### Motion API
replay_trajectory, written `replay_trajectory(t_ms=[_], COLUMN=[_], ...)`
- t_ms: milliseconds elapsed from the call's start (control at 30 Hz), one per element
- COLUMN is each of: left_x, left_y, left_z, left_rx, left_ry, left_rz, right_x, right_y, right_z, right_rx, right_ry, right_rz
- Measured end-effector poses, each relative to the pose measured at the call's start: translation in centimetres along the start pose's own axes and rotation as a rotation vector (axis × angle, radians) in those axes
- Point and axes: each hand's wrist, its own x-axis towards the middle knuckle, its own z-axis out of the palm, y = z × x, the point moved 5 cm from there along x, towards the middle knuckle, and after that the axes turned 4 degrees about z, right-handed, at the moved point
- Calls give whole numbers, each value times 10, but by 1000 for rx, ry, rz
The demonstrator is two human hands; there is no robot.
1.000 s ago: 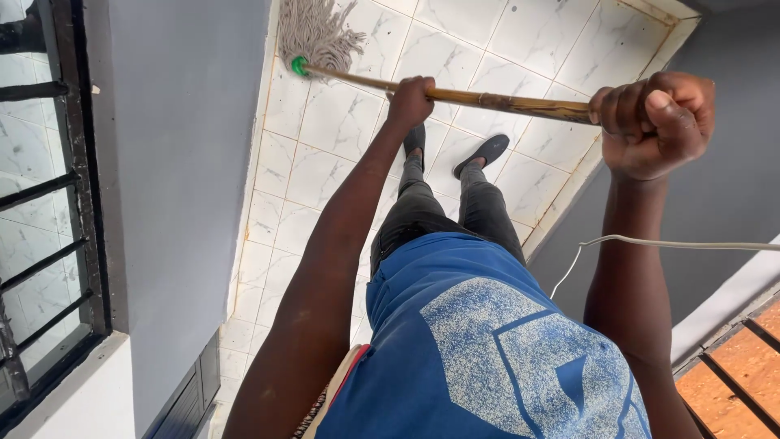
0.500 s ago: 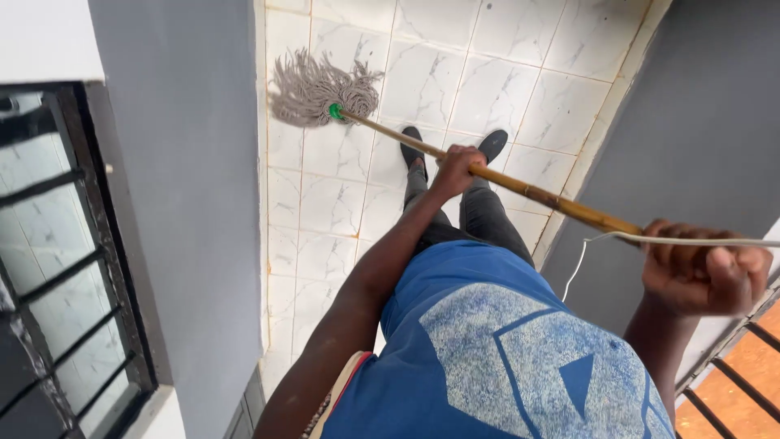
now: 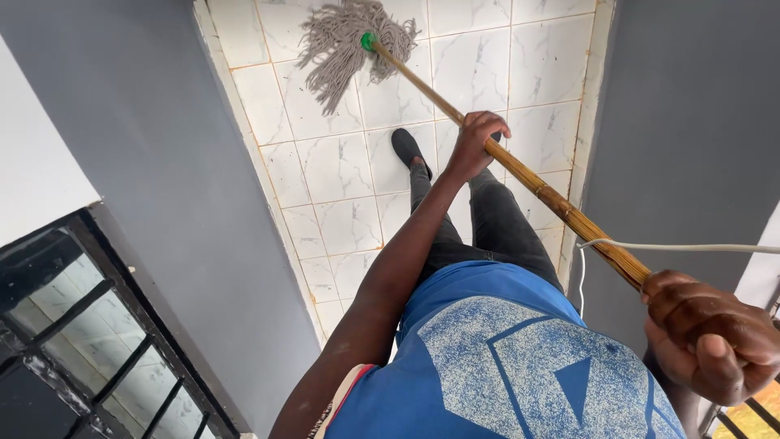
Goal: Mopping a tiled floor on a balcony.
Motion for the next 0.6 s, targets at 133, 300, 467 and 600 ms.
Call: replay_trajectory(t_ms=[133, 300, 467, 600], left_x=[34, 73, 94, 117], left_y=[0, 14, 41, 70], left_z=[42, 112, 194, 272], left_rx=[0, 26, 210, 284], left_ry=[-106, -230, -390, -576], left_rz=[3, 53, 33, 107], right_x=[-14, -24, -37, -32], right_y=[6, 6, 1, -13], right_z=[-14, -47, -98, -146], right_rx=[-58, -195, -256, -345], right_ry=[84, 352, 491, 677], right_rz=[-24, -5, -67, -31])
